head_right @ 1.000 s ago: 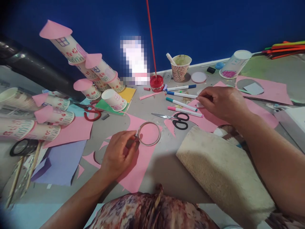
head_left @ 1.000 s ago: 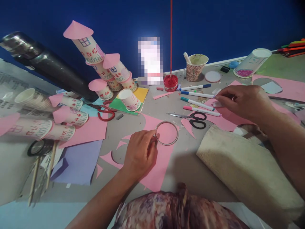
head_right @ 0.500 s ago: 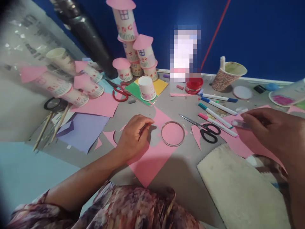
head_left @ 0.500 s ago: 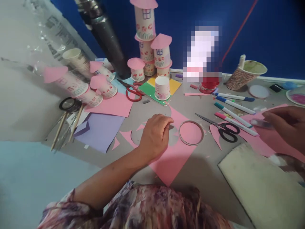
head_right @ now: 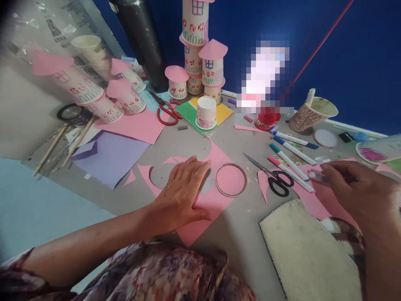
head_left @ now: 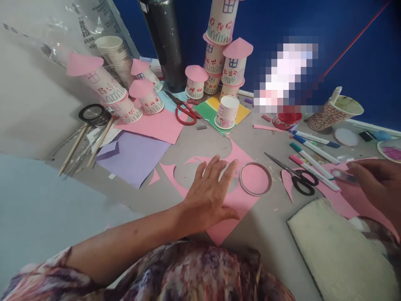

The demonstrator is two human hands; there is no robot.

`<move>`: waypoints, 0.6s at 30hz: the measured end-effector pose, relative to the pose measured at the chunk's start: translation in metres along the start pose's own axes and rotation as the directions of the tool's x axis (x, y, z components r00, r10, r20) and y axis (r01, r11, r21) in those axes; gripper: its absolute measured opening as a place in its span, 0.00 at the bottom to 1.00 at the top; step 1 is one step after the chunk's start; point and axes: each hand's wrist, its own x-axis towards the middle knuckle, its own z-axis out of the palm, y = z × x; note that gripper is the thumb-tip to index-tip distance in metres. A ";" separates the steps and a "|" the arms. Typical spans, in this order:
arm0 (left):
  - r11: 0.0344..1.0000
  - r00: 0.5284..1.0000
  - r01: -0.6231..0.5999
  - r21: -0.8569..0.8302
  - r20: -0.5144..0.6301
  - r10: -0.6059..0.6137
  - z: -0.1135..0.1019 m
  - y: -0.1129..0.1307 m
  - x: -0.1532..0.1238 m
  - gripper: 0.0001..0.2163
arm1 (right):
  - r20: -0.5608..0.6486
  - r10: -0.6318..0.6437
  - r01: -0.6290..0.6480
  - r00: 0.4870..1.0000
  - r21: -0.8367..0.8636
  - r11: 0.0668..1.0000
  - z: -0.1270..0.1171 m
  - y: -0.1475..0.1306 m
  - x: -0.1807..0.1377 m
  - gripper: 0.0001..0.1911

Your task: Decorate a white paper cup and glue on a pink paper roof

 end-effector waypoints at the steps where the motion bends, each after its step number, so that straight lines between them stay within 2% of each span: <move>1: 1.000 1.000 0.006 -0.002 0.004 -0.006 0.000 -0.001 -0.001 0.66 | -0.017 0.089 -0.088 0.996 0.038 0.995 -0.002 -0.005 0.001 0.11; 4: 1.000 1.000 -0.002 -0.004 -0.008 0.002 -0.001 -0.004 -0.004 0.65 | 0.003 0.209 -0.208 0.978 0.089 0.974 -0.006 -0.015 0.003 0.07; 10: 1.000 0.999 0.027 -0.015 -0.035 -0.028 -0.003 -0.008 -0.015 0.63 | 0.031 0.225 -0.227 0.974 0.144 0.963 -0.008 -0.022 0.005 0.07; 14: 0.995 0.996 0.093 -0.018 -0.004 -0.094 -0.005 -0.016 -0.023 0.60 | 0.038 0.250 -0.253 0.968 0.144 0.957 -0.008 -0.023 0.005 0.06; 18: 0.986 0.986 0.160 -0.049 0.050 -0.158 -0.011 -0.020 -0.025 0.56 | -0.019 0.210 -0.207 0.978 0.103 0.973 0.002 -0.008 0.002 0.14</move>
